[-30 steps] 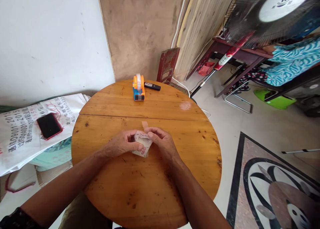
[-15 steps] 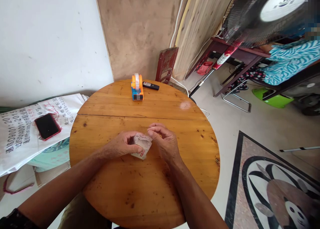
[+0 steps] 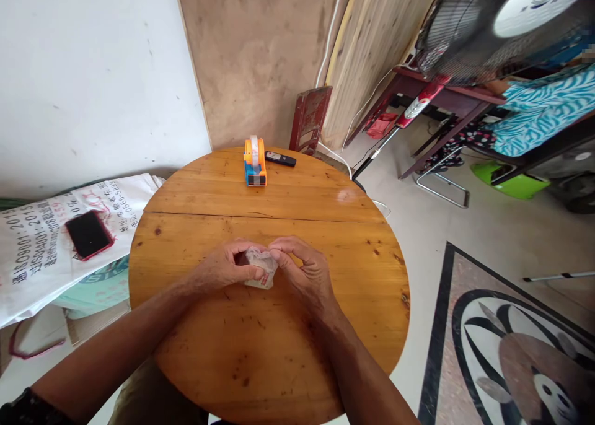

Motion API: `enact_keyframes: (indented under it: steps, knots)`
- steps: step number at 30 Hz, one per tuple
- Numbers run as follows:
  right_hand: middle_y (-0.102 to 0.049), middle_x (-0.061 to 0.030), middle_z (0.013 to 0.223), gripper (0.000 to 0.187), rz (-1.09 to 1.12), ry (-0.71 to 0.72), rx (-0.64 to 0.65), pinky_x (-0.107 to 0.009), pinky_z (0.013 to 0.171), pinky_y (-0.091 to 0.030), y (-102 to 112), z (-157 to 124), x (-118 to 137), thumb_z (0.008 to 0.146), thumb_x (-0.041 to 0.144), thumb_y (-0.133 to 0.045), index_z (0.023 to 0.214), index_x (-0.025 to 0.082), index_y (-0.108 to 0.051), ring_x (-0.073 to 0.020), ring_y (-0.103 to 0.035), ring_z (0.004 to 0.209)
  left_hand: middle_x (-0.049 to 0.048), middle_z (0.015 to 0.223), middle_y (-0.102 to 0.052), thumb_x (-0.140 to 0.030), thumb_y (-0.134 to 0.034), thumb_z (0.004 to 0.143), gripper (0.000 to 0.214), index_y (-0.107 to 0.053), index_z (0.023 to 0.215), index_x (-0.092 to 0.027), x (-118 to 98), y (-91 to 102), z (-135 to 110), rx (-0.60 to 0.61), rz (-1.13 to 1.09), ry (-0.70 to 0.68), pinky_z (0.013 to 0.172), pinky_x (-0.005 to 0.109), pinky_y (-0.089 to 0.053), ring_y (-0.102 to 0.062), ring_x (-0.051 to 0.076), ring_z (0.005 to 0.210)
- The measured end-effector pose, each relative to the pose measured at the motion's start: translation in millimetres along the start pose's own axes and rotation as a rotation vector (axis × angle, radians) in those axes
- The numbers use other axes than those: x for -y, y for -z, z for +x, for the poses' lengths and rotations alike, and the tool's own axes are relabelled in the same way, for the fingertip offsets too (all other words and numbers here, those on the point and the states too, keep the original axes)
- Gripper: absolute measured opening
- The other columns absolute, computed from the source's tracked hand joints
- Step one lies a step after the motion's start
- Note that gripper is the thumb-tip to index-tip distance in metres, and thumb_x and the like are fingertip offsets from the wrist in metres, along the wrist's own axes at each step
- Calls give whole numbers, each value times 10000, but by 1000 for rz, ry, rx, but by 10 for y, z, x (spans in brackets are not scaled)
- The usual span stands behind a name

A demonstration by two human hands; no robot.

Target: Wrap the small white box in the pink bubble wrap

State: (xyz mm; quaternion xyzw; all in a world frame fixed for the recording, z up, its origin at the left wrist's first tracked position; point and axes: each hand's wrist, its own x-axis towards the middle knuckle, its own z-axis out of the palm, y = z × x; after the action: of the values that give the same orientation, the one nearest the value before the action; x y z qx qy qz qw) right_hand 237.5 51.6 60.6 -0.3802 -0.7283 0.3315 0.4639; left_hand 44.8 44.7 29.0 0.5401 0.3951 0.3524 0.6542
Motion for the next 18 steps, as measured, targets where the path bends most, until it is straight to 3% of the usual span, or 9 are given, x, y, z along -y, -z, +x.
enact_keyframes:
  steps: [11,18]
  knots:
    - [-757,-17,830,160,-168,65,42,-351,832,-489,-72,-36,-82,905,257,-583,829,262,-724,-188,-698,827,60,961,-713,-403,-751,746,408,-674,1055,-149,31,-1,26,-37,-46,0,808,323,-506,-651,191,864]
    - [-769,-27,893,181,-319,169,60,-359,839,-481,-149,-68,-126,924,225,-547,905,260,-724,-199,-707,900,89,1027,-699,-438,-694,798,404,-682,1063,-134,29,24,43,-169,167,-56,812,295,-492,-636,195,926]
